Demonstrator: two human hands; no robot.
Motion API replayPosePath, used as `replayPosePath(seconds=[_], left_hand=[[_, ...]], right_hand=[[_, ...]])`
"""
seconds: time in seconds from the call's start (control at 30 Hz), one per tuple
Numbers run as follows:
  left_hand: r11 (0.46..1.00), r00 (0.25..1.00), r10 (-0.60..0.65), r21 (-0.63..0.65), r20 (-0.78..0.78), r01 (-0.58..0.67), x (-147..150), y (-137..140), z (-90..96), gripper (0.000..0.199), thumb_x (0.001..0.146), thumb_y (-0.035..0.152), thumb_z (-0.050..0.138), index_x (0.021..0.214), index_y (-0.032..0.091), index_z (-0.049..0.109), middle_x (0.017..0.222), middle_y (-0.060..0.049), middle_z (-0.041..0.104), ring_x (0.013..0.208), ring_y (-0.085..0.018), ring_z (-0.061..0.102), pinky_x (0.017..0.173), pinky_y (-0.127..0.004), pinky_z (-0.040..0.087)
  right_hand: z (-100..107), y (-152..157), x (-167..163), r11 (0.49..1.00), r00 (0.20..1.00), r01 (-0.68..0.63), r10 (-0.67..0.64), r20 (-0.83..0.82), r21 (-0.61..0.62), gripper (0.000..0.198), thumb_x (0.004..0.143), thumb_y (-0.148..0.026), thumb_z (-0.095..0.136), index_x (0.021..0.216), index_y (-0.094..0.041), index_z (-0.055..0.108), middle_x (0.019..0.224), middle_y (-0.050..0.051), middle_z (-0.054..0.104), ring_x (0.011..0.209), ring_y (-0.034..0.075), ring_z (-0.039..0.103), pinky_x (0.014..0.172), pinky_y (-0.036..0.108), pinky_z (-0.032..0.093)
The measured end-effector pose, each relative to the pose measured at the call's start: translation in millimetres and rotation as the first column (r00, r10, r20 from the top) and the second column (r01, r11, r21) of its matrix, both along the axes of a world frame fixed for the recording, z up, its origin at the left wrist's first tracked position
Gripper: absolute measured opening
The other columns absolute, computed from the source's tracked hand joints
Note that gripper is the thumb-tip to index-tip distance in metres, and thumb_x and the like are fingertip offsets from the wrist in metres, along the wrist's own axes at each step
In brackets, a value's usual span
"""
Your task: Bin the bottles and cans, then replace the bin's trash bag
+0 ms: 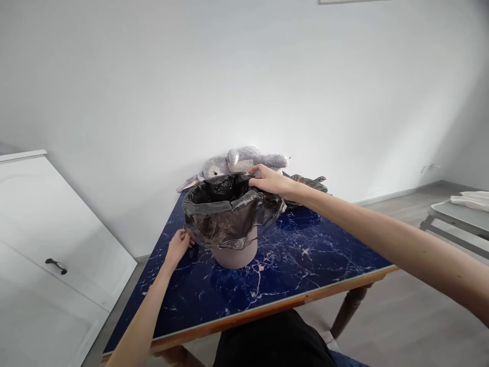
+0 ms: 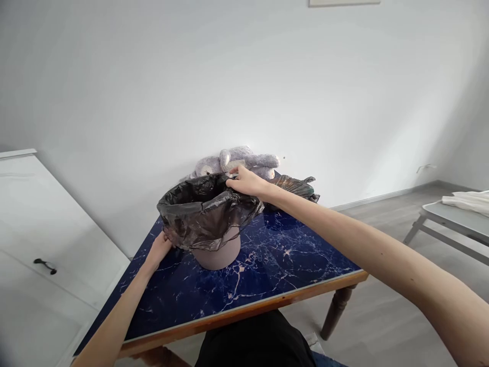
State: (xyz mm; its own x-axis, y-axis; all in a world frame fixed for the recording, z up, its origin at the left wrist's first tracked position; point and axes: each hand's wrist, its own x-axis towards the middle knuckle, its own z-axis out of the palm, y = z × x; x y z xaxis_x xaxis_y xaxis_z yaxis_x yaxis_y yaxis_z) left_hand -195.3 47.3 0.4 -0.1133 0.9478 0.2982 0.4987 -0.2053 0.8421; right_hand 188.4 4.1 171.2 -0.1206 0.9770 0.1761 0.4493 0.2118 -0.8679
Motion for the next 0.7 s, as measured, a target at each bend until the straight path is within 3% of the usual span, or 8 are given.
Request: replayPosePath(seconds=[0.17, 0.4, 0.53, 0.7], left_hand=[[0.998, 0.997, -0.060, -0.026, -0.057, 0.059, -13.1, -5.2, -19.2, 0.059, 0.083, 0.079, 0.061, 0.099, 0.022, 0.064, 0.080, -0.006, 0.076, 0.073, -0.024, 0.072, 0.072, -0.036, 0.058], [0.996, 0.979, -0.093, -0.025, -0.182, 0.090, -13.9, -13.1, -23.9, 0.050, 0.090, 0.071, 0.057, 0.103, 0.024, 0.064, 0.087, -0.006, 0.078, 0.084, -0.025, 0.075, 0.085, -0.037, 0.058], [0.993, 0.953, -0.116, -0.019, -0.278, 0.115, -6.9, -20.3, -20.6, 0.043, 0.093, 0.064, 0.054, 0.106, 0.025, 0.063, 0.088, -0.005, 0.078, 0.087, -0.025, 0.074, 0.089, -0.038, 0.056], [0.992, 0.910, -0.111, 0.004, -0.400, 0.123, 7.5, -33.5, -13.0, 0.037, 0.092, 0.058, 0.053, 0.100, 0.025, 0.067, 0.091, -0.007, 0.075, 0.086, -0.027, 0.069, 0.086, -0.040, 0.054]], right_hand=[[1.8, -16.9, 31.8, 0.999, 0.998, 0.036, -0.037, -0.060, -0.006, 0.054, 0.089, -0.027, 0.068, 0.141, -0.018, 0.057, 0.105, 0.010, 0.073, 0.084, 0.023, 0.068, 0.069, 0.035, 0.053], [-12.4, -39.6, 138.7, 0.952, 0.950, 0.306, -0.307, -0.055, -0.016, 0.051, 0.084, -0.038, 0.075, 0.133, -0.028, 0.067, 0.112, 0.009, 0.076, 0.088, 0.026, 0.075, 0.066, 0.034, 0.061], [-23.9, -57.6, 203.0, 0.867, 0.867, 0.497, -0.498, 0.016, 0.034, 0.042, 0.088, -0.037, 0.070, 0.129, -0.028, 0.071, 0.102, 0.012, 0.078, 0.080, 0.026, 0.074, 0.063, 0.036, 0.056], [-43.4, -71.8, 269.7, 0.777, 0.779, 0.626, -0.628, 0.000, 0.061, 0.036, 0.087, -0.042, 0.073, 0.120, -0.028, 0.074, 0.100, 0.020, 0.079, 0.077, 0.032, 0.074, 0.067, 0.050, 0.057]])
